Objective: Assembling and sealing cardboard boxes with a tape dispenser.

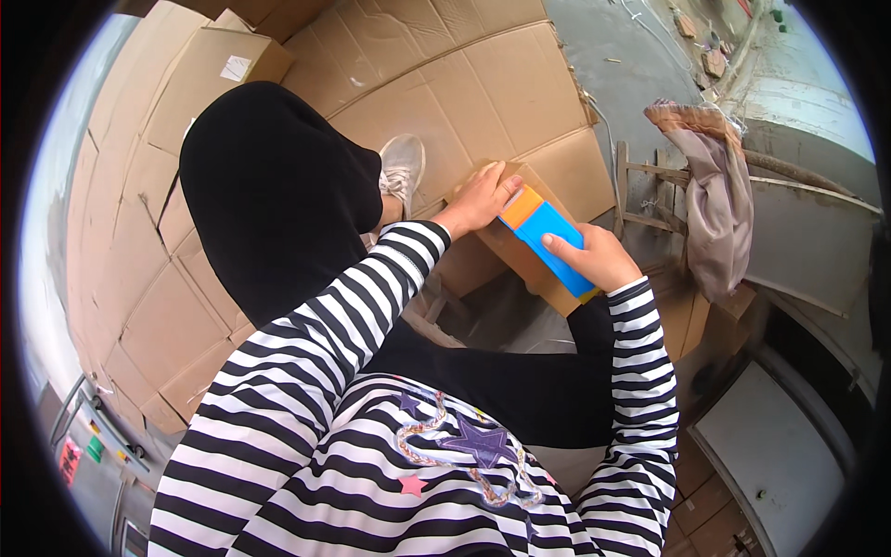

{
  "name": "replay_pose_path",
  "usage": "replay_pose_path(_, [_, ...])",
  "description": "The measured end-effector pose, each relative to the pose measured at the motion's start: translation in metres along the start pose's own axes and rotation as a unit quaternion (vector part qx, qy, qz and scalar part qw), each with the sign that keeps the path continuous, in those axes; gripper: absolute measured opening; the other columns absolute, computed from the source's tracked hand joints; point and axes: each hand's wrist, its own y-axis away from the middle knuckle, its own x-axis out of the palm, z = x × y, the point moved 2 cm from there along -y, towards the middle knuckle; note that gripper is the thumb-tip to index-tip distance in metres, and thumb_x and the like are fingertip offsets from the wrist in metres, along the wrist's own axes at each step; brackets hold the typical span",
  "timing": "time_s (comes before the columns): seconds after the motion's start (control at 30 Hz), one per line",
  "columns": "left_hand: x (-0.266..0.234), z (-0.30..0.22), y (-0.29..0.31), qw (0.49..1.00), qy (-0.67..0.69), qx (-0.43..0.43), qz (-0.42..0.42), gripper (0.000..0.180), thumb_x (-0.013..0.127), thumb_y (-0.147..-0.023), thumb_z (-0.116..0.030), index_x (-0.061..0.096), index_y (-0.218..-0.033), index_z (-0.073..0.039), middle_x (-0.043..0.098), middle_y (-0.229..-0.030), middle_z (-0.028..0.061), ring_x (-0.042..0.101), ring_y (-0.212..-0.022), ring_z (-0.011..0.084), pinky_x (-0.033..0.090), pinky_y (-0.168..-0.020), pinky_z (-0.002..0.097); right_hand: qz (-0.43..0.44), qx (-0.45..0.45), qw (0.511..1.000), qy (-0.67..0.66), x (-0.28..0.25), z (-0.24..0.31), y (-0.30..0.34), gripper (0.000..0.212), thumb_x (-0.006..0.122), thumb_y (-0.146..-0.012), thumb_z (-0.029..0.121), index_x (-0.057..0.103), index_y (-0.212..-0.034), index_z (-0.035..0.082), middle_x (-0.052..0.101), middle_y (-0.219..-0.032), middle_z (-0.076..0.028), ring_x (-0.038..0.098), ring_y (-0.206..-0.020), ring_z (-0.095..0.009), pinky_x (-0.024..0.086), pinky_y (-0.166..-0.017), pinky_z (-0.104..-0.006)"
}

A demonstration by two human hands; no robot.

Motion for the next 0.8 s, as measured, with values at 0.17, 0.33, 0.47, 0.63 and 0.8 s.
replay_pose_path(0.17, [0.000,0.000,-0.001,0.998,-0.056,0.004,-0.003,0.069,0.039,-0.094,-0.052,0.039,-0.132,0.006,0.037,-0.138,0.0257,0.034,-0.130,0.0364,0.028,-0.107,0.0417,-0.017,0.011,1.000,-0.001,-0.004,-0.025,0.028,0.060,0.061,-0.081,0.052,0.062,-0.088,-0.007,0.063,-0.073,-0.017,0.064,-0.068,-0.024,0.050,-0.065,-0.0342])
replay_pose_path(0.33, [-0.008,-0.002,0.002,0.998,-0.066,0.006,0.000,0.066,0.041,-0.095,-0.048,0.040,-0.130,0.009,0.037,-0.136,0.0288,0.034,-0.130,0.0371,0.026,-0.109,0.0381,-0.012,0.041,0.999,-0.005,-0.004,-0.063,0.059,0.058,0.062,-0.081,0.050,0.061,-0.091,-0.007,0.063,-0.076,-0.017,0.062,-0.070,-0.024,0.049,-0.067,-0.0348])
replay_pose_path(0.47, [-0.008,-0.002,0.002,0.998,-0.065,0.015,-0.006,0.065,0.042,-0.095,-0.047,0.043,-0.129,0.008,0.038,-0.136,0.0283,0.034,-0.130,0.0367,0.027,-0.108,0.0371,-0.031,0.081,0.995,0.047,-0.001,-0.104,0.082,0.059,0.062,-0.079,0.052,0.061,-0.085,-0.007,0.062,-0.074,-0.019,0.063,-0.068,-0.027,0.049,-0.064,-0.0363])
replay_pose_path(0.63, [-0.011,-0.004,0.001,0.997,-0.066,0.029,-0.010,0.062,0.043,-0.095,-0.045,0.044,-0.127,0.007,0.041,-0.134,0.0271,0.037,-0.128,0.0356,0.029,-0.107,0.0367,-0.026,0.080,0.996,0.036,0.007,-0.114,0.078,0.061,0.062,-0.079,0.053,0.062,-0.084,-0.007,0.062,-0.074,-0.020,0.063,-0.067,-0.028,0.049,-0.063,-0.0368])
replay_pose_path(0.8, [-0.015,-0.017,0.007,0.998,-0.041,0.044,-0.018,0.056,0.045,-0.095,-0.040,0.046,-0.125,0.007,0.047,-0.129,0.0255,0.042,-0.124,0.0356,0.033,-0.104,0.0369,-0.020,0.090,0.995,0.042,0.018,-0.120,0.065,0.063,0.060,-0.079,0.056,0.062,-0.085,-0.007,0.063,-0.076,-0.020,0.063,-0.071,-0.030,0.050,-0.066,-0.0380])
